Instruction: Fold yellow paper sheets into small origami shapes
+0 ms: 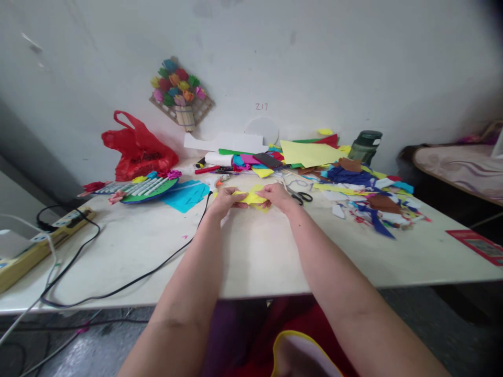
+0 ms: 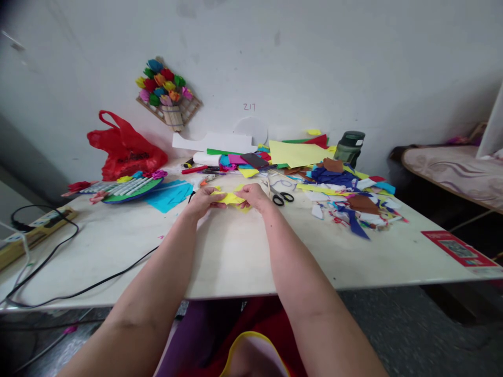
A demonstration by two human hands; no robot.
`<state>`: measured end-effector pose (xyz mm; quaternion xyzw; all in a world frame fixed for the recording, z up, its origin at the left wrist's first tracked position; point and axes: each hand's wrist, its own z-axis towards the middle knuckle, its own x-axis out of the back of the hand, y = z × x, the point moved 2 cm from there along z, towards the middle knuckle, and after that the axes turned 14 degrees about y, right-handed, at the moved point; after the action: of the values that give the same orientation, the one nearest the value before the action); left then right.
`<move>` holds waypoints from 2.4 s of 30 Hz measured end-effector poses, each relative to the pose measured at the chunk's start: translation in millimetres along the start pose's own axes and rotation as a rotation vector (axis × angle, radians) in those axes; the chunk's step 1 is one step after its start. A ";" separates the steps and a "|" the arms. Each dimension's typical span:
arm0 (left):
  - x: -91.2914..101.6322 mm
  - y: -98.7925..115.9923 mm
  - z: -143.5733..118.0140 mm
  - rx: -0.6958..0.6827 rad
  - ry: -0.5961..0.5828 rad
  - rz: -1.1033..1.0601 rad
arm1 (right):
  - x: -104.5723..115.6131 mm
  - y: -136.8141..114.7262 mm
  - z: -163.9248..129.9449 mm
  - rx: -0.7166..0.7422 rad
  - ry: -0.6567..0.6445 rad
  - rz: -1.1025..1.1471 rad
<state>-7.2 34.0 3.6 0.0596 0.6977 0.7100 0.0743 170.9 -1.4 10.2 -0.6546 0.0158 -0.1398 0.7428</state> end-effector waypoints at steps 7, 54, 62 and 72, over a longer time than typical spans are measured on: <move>1.8 -1.2 2.6 -0.046 0.019 0.018 | -1.4 -0.7 0.9 -0.035 -0.009 0.031; -1.1 4.4 -1.1 -0.098 -0.025 0.012 | 4.1 0.4 2.4 -0.101 -0.062 0.180; -6.9 3.0 -3.7 -0.083 -0.048 -0.015 | 0.3 -1.6 0.2 -0.090 -0.046 0.156; -8.2 4.5 -5.1 -0.092 -0.036 -0.033 | -2.6 1.2 1.3 -0.039 -0.053 0.158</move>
<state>-0.2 27.4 8.2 0.0573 0.6638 0.7388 0.1009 168.9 0.6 8.8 -0.6692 0.0505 -0.0631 0.7386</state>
